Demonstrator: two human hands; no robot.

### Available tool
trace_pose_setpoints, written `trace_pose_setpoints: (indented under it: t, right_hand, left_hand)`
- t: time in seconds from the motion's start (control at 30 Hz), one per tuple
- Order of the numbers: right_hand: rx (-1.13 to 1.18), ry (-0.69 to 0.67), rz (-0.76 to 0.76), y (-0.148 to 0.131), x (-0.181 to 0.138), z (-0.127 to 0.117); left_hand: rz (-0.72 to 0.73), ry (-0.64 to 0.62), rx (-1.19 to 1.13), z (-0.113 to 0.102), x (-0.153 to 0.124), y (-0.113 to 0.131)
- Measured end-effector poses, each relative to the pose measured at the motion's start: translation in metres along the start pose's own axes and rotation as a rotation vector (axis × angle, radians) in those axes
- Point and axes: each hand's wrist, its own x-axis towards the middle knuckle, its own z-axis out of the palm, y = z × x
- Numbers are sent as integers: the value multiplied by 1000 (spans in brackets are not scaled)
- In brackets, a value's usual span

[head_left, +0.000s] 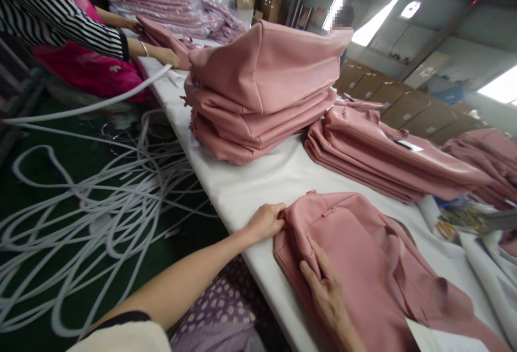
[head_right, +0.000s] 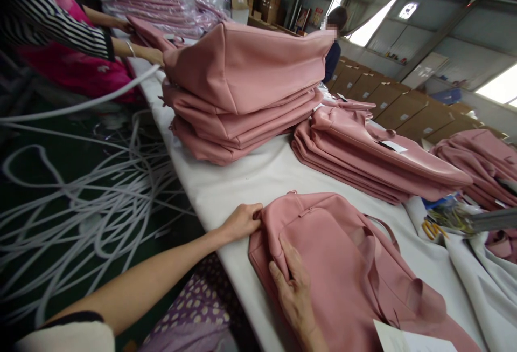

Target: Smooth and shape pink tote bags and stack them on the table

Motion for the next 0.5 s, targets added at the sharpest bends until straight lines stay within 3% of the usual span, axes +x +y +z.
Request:
trace_pose_setpoints:
  t: [0.27,0.37,0.5]
  right_hand:
    - [-31,41,-2,0,-1,0]
    - [-133,23,-115,1,-1,1]
    - [-434,-48,-399,1,-2,13]
  left_hand:
    - [86,-15,-35,-16,-14,5]
    - [191,12,73,-12,-8,1]
    - [248,-55,74,-18,12,-12]
